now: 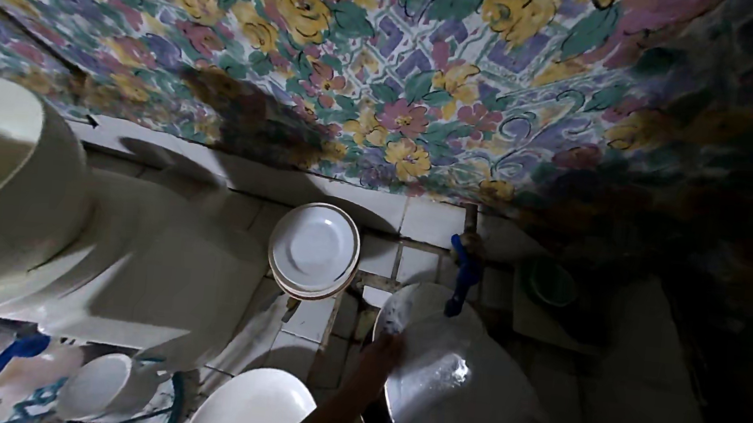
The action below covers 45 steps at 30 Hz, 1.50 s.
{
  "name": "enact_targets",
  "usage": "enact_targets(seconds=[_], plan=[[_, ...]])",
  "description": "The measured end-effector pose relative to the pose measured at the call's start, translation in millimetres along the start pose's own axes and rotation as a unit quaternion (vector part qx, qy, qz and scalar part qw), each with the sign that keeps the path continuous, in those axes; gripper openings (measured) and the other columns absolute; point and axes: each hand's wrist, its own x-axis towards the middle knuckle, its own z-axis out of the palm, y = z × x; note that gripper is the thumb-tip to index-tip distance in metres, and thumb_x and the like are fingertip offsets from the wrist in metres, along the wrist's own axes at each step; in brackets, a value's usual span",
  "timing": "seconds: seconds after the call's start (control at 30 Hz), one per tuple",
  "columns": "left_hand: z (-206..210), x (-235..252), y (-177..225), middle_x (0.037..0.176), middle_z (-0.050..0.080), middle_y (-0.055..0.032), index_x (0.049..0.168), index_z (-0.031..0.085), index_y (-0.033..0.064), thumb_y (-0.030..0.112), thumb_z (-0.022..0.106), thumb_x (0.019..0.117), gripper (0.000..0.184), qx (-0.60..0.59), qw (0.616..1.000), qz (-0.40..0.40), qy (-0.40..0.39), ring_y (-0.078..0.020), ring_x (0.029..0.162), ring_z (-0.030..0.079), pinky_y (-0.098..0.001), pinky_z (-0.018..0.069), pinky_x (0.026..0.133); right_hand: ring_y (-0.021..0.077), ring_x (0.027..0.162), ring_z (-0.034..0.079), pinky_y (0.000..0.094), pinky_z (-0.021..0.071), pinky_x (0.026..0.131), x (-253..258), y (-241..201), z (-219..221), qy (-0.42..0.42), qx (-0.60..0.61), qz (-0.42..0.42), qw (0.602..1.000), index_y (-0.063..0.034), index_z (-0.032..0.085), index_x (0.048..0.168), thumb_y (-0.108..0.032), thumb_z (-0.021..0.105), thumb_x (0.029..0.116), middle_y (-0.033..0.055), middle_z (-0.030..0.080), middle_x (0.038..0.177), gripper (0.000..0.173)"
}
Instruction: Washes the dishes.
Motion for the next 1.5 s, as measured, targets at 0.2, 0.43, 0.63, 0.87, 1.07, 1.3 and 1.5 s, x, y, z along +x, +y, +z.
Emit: enact_targets(seconds=[0.2, 0.43, 0.63, 0.87, 1.07, 1.3, 1.5], plan=[[-28, 9, 15, 0.124, 0.065, -0.0231, 0.138, 0.057, 0.0034, 0.038, 0.041, 0.1106, 0.047, 0.044, 0.992, -0.069, 0.099, -0.0336, 0.113, 0.063, -0.0538, 0.0509, 0.096, 0.0163, 0.115, 0.062, 0.0374, 0.0527, 0.100, 42, 12, 59, 0.001, 0.215, 0.084, 0.973, 0.0024, 0.050, 0.142, -0.036, 0.040, 0.1106, 0.0158, 0.061, 0.131, 0.051], [-54, 7, 2, 0.116, 0.066, -0.0232, 0.132, 0.060, -0.0006, 0.036, 0.041, 0.1109, 0.046, 0.029, 0.983, -0.064, 0.167, -0.0321, 0.105, 0.064, -0.0520, 0.0511, 0.093, 0.0175, 0.107, 0.065, 0.0385, 0.0560, 0.092, 68, 6, 94, -0.040, 0.297, 0.085, 0.950, 0.0008, 0.053, 0.137, -0.045, 0.030, 0.1110, 0.0143, 0.065, 0.121, 0.057], [-54, 10, 1, 0.146, 0.052, -0.0256, 0.147, 0.049, -0.0002, 0.038, 0.036, 0.1118, 0.053, 0.000, 0.984, -0.048, 0.170, -0.0352, 0.135, 0.051, -0.0521, 0.0396, 0.113, 0.0212, 0.120, 0.061, 0.0415, 0.0514, 0.101, 84, -5, 100, -0.055, 0.267, 0.077, 0.959, 0.0019, 0.050, 0.142, -0.051, 0.020, 0.1101, 0.0175, 0.061, 0.134, 0.069], [-50, 40, 7, 0.144, 0.052, -0.0264, 0.136, 0.061, 0.0040, 0.058, 0.039, 0.1057, 0.066, 0.055, 0.979, -0.078, 0.180, -0.0413, 0.135, 0.048, -0.0593, 0.0385, 0.111, 0.0197, 0.112, 0.065, 0.0408, 0.0546, 0.095, 83, -27, 87, -0.056, 0.298, 0.071, 0.950, 0.0009, 0.055, 0.136, -0.048, 0.022, 0.1108, 0.0145, 0.066, 0.125, 0.065], [-41, 35, 43, 0.162, 0.032, -0.0231, 0.152, 0.049, 0.0171, 0.051, 0.030, 0.1098, 0.058, 0.177, 0.972, -0.084, 0.134, -0.0478, 0.148, 0.029, -0.0654, 0.0249, 0.117, 0.0228, 0.121, 0.061, 0.0447, 0.0527, 0.099, 78, -42, 76, -0.082, 0.290, 0.081, 0.950, -0.0029, 0.048, 0.144, -0.042, 0.025, 0.1120, 0.0152, 0.061, 0.134, 0.056], [-45, 42, 56, 0.163, 0.032, -0.0209, 0.149, 0.053, 0.0150, 0.053, 0.035, 0.1082, 0.059, 0.175, 0.968, -0.054, 0.172, -0.0467, 0.149, 0.028, -0.0637, 0.0220, 0.119, 0.0167, 0.126, 0.058, 0.0382, 0.0510, 0.104, 95, -39, 76, -0.071, 0.309, 0.009, 0.948, -0.0054, 0.042, 0.151, -0.044, 0.019, 0.1119, 0.0106, 0.057, 0.141, 0.059], [-59, 18, 58, 0.163, 0.034, -0.0165, 0.150, 0.052, 0.0118, 0.054, 0.031, 0.1078, 0.063, 0.114, 0.981, 0.040, 0.149, -0.0376, 0.151, 0.030, -0.0550, 0.0248, 0.123, 0.0196, 0.126, 0.057, 0.0419, 0.0506, 0.103, 98, -23, 89, -0.051, 0.332, 0.026, 0.941, -0.0043, 0.042, 0.150, -0.047, 0.019, 0.1109, 0.0134, 0.056, 0.142, 0.063]])
